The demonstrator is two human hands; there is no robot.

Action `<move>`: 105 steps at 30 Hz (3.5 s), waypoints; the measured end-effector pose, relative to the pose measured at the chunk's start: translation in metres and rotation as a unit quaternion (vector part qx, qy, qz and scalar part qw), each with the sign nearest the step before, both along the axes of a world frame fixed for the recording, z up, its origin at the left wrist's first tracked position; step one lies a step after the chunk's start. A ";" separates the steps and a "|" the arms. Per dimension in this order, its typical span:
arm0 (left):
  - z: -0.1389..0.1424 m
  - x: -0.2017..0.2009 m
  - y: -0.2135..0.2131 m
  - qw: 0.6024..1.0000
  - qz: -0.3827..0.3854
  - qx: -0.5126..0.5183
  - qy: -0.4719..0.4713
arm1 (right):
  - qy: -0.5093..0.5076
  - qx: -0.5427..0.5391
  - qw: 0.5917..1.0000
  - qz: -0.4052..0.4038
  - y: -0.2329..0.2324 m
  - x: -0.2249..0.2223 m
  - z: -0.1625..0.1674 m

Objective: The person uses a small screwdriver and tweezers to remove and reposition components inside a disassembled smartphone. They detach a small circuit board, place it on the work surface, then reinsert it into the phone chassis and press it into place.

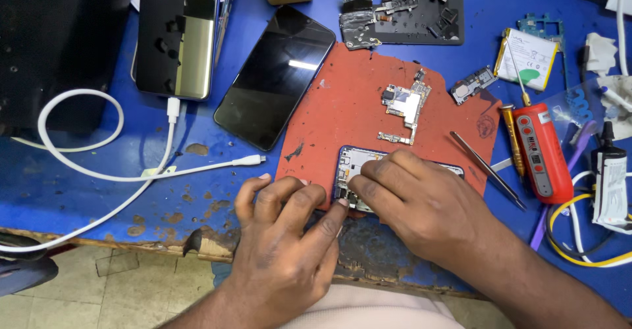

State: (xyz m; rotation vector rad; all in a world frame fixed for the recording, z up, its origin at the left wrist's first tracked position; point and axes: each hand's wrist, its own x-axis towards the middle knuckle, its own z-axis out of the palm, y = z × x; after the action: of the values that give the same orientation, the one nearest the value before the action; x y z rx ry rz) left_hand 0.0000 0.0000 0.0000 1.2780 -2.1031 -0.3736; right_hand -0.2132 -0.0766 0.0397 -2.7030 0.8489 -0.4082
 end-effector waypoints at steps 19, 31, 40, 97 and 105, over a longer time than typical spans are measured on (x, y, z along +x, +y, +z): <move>-0.007 0.002 0.002 0.994 -0.005 -0.073 -0.084 | 0.018 -0.028 0.999 0.006 0.001 0.006 -0.004; -0.012 0.002 0.004 0.995 -0.015 -0.066 -0.075 | 0.005 -0.013 1.000 -0.007 0.000 0.006 -0.004; -0.009 0.000 0.000 0.999 -0.034 -0.008 -0.036 | -0.053 0.032 0.996 -0.062 -0.005 0.002 -0.012; -0.026 0.016 -0.011 0.997 -0.046 -0.039 -0.044 | -0.054 0.163 0.973 -0.156 -0.012 0.017 -0.022; -0.028 0.017 -0.012 0.998 -0.051 -0.022 -0.030 | -0.049 0.186 0.969 -0.153 -0.014 0.016 -0.023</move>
State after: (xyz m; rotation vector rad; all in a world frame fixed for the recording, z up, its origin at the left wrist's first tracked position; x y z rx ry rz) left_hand 0.0169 -0.0115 -0.0285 1.1737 -2.2202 -0.3332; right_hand -0.1970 -0.0904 0.0171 -2.1991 1.1854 -0.3951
